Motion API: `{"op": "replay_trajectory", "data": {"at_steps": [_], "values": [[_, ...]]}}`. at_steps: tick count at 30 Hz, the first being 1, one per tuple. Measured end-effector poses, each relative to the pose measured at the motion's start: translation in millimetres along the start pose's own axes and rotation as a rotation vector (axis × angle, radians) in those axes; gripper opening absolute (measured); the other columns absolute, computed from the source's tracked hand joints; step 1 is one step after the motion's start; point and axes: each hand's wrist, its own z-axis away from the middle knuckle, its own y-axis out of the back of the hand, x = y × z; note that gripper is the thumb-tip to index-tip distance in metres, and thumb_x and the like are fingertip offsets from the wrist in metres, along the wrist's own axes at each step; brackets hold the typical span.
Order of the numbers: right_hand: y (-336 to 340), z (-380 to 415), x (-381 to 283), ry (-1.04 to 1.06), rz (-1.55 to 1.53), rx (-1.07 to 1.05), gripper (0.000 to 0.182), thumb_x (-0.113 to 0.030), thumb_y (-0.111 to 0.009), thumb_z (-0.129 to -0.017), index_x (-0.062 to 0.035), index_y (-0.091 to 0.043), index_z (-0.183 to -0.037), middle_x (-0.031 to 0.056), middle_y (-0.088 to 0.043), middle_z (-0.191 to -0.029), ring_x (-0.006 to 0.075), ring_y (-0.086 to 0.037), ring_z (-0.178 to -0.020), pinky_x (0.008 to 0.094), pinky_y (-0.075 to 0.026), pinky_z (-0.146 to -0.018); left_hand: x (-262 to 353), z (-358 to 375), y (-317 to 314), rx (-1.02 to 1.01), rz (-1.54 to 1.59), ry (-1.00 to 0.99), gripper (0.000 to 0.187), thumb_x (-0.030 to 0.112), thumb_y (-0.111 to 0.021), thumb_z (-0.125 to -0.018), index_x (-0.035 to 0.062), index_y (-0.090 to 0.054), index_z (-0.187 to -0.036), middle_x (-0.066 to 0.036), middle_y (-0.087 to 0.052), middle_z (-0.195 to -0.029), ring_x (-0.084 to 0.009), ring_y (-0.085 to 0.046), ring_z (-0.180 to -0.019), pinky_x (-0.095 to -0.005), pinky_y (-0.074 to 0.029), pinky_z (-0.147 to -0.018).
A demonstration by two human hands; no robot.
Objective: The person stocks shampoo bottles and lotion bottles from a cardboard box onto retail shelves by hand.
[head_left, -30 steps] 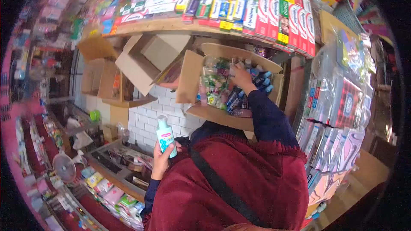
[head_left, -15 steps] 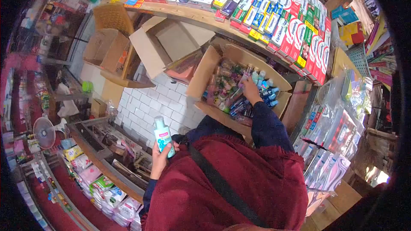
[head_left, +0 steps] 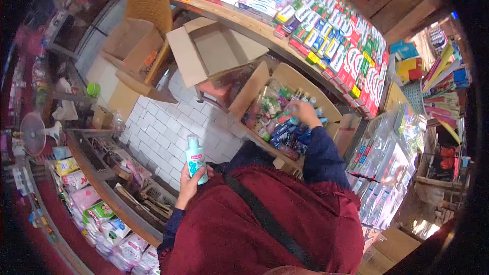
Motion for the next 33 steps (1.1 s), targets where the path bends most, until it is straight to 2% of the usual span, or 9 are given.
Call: {"op": "replay_trajectory", "data": {"at_steps": [2,5,8,10,11,18,23,27,33], "values": [[41.6,-4.4,-36.5,0.026,-0.119,0.063,0.025,-0.016,-0.07,-0.069,-0.0115,-0.066,-0.093,0.0089,-0.065,-0.079,0.0225,-0.063,-0.072,0.0352,-0.05,-0.068,4.6,5.9,13.3,0.006,0.052,-0.019,0.027,0.011,-0.056,-0.089,0.0012,-0.046,-0.111,-0.013,-0.064,-0.091,-0.0194,-0.063,-0.077,-0.0316,-0.052,-0.07],[83.6,-25.7,-93.9,0.077,-0.538,-0.187,0.024,-0.012,-0.071,-0.071,-0.0082,-0.066,-0.095,0.0003,-0.062,-0.073,0.0081,-0.057,-0.067,0.0244,-0.046,-0.063,11.8,20.9,44.0,0.037,0.116,-0.066,0.027,0.012,-0.056,-0.089,0.0012,-0.046,-0.111,-0.014,-0.064,-0.093,-0.0197,-0.063,-0.079,-0.0317,-0.052,-0.07],[111.7,-26.2,-226.4,0.187,-0.701,-0.385,0.019,-0.011,-0.069,-0.077,-0.0053,-0.066,-0.095,-0.0052,-0.059,-0.072,0.0008,-0.051,-0.068,0.0181,-0.041,-0.06,22.4,43.2,86.9,0.067,0.138,-0.119,0.028,0.013,-0.057,-0.089,0.0011,-0.045,-0.112,-0.014,-0.063,-0.098,-0.0197,-0.063,-0.082,-0.0319,-0.052,-0.072],[105.7,-20.6,-320.1,0.296,-0.797,-0.524,0.021,-0.005,-0.065,-0.079,-0.0013,-0.064,-0.099,0.0019,-0.065,-0.087,0.008,-0.06,-0.081,0.0229,-0.047,-0.07,35.4,63.4,116.2,0.103,0.142,-0.183,0.029,0.014,-0.057,-0.089,0.001,-0.045,-0.112,-0.015,-0.063,-0.101,-0.0199,-0.063,-0.084,-0.0323,-0.052,-0.073],[91.0,-20.5,-362.0,0.459,-0.791,-0.527,0.018,-0.011,-0.066,-0.082,-0.0047,-0.066,-0.098,-0.0054,-0.062,-0.078,-0.0002,-0.051,-0.069,0.0168,-0.041,-0.06,36.3,73.0,135.6,0.092,0.16,-0.249,0.036,0.02,-0.06,-0.087,0.0009,-0.045,-0.114,-0.015,-0.061,-0.106,-0.0201,-0.062,-0.088,-0.033,-0.052,-0.076],[-10.4,12.0,-639.0,1.046,-0.598,-0.838,0.024,-0.018,-0.068,-0.082,-0.007,-0.064,-0.103,-0.0027,-0.062,-0.08,0.0014,-0.049,-0.063,0.0192,-0.04,-0.057,62.8,184.1,244.5,0.291,0.218,-0.53,0.065,0.035,-0.075,-0.075,0.0013,-0.042,-0.12,-0.016,-0.059,-0.113,-0.021,-0.062,-0.091,-0.0334,-0.051,-0.081],[-93.5,46.7,-767.2,1.258,-0.589,-1.069,0.023,-0.016,-0.069,-0.082,-0.0068,-0.064,-0.103,-0.0039,-0.062,-0.08,-0.0002,-0.051,-0.062,0.0186,-0.04,-0.056,52.5,255.9,291.9,0.748,-0.083,-0.488,0.05,0.011,-0.073,-0.078,0.0048,-0.046,-0.12,-0.005,-0.061,-0.107,-0.0123,-0.06,-0.088,-0.0296,-0.051,-0.077],[-128.5,77.9,-855.4,1.408,-0.496,-1.257,0.024,-0.015,-0.071,-0.081,-0.0061,-0.065,-0.102,-0.0029,-0.062,-0.083,0.0014,-0.055,-0.067,0.0186,-0.042,-0.058,44.7,293.6,308.0,0.994,0.093,-0.643,0.039,0.013,-0.07,-0.082,0.0042,-0.051,-0.114,-0.006,-0.062,-0.102,-0.0128,-0.061,-0.084,-0.0285,-0.051,-0.073],[-122.3,116.3,-1013.8,1.956,-0.582,-0.928,0.027,-0.014,-0.073,-0.076,-0.0052,-0.066,-0.1,0.0029,-0.066,-0.089,0.0077,-0.058,-0.073,0.0223,-0.044,-0.06,17.7,312.2,347.6,1.191,0.527,-0.909,0.034,0.027,-0.052,-0.092,0.0008,-0.051,-0.113,-0.009,-0.062,-0.097,-0.0173,-0.062,-0.081,-0.0322,-0.051,-0.072]]}}
